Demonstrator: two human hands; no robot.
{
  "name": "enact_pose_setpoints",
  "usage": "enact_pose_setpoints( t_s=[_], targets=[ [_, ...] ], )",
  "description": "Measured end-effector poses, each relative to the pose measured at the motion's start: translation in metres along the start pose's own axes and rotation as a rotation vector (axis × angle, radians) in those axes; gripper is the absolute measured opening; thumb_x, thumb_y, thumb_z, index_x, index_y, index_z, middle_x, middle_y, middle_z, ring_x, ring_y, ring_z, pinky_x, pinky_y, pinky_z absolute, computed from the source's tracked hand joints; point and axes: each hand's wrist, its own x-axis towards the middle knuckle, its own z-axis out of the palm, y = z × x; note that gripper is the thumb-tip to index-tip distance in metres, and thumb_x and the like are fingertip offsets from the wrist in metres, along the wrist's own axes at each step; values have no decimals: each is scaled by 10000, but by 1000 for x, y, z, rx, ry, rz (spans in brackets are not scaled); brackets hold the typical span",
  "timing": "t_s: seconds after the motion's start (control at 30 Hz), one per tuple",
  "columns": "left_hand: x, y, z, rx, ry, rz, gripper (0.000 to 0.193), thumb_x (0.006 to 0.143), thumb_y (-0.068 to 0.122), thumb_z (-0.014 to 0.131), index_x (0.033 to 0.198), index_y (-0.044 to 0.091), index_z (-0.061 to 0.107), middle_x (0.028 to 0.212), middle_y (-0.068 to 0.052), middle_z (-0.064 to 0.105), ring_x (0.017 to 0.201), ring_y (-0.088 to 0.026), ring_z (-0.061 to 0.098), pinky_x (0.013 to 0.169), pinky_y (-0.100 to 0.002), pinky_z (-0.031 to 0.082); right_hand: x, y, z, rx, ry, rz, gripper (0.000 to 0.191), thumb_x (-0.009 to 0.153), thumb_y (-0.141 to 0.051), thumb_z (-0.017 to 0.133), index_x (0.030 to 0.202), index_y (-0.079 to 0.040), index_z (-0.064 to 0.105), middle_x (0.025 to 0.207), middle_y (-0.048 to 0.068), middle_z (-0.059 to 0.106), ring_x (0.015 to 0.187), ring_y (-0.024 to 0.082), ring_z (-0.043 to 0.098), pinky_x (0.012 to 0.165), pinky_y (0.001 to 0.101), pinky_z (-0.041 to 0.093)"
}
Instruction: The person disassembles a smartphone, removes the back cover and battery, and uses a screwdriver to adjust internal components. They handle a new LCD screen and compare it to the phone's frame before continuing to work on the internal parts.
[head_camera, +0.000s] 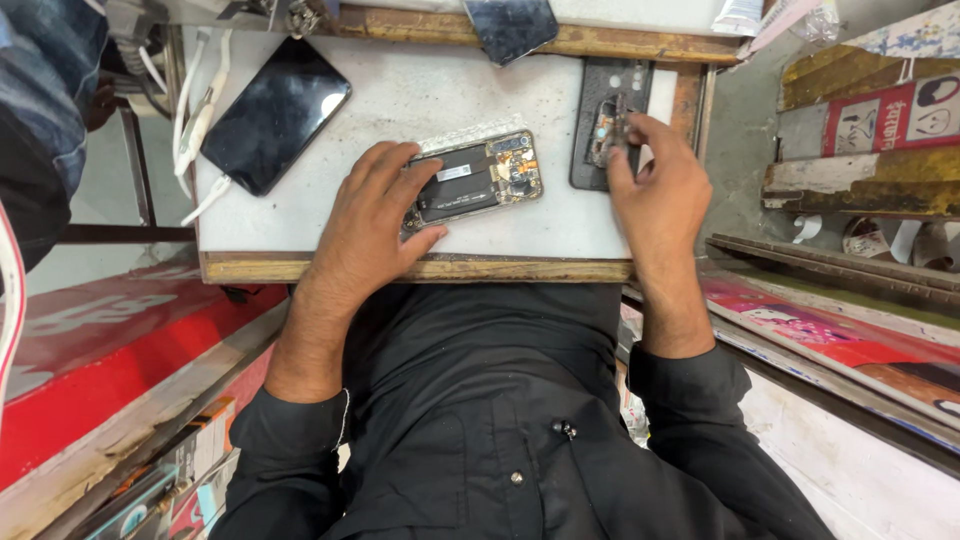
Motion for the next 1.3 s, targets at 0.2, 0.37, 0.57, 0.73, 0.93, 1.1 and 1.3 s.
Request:
enact_pose_setpoints(
  t_s=[0.2,0.37,0.57,0.73,0.93,1.1,1.3],
  targets=[
    [-11,-7,10,-45,134,-22,667,844,338,873,1381,46,605,1523,-217,466,1475,-435,364,1214,-548,363,-1,25,8,184,71,102,353,957,0,742,1304,-52,695,947,87,793,655,94,627,631,252,521],
    [-16,-10,11,-13,304,-35,439,918,192,830,1298,54,659,1474,-180,552,1470,-411,408,1225,-532,386,-2,34,7,716,39,192,351,1042,42,705,1378,11,609,1007,90,770,801,56,652,680,201,511],
    [-14,15,14,-146,497,-63,307,955,40,783,1233,94,667,1150,-96,718,1097,-264,695,974,-375,572,-19,-5,12,885,-177,288,355,993,4,713,1336,-8,623,956,73,758,707,76,655,579,203,494],
    [8,35,23,-709,226,-285,456,939,93,753,1366,35,602,1035,-61,742,832,-88,693,695,-223,560,-30,-45,17,826,-404,194,342,994,7,692,1330,-1,631,977,71,764,782,91,700,621,212,524],
    [54,38,52,-753,173,-262,290,996,125,716,1272,44,674,943,-32,775,801,-49,700,686,-220,563,-10,-32,17,877,-352,153,314,1025,24,672,1335,28,628,995,106,746,852,119,708,755,241,583],
    [99,57,79,-713,165,-178,118,997,116,689,1101,61,706,852,-36,783,736,-72,715,652,-236,577,11,15,6,997,-317,285,276,1049,14,610,1324,34,620,1027,104,743,893,138,730,811,263,618],
    [120,75,92,-649,96,-195,339,936,168,704,1234,67,578,845,-45,777,683,-122,769,577,-271,591,5,44,7,873,-224,212,192,1063,26,618,1236,62,693,1014,96,738,869,121,697,813,257,594]
  ],
)
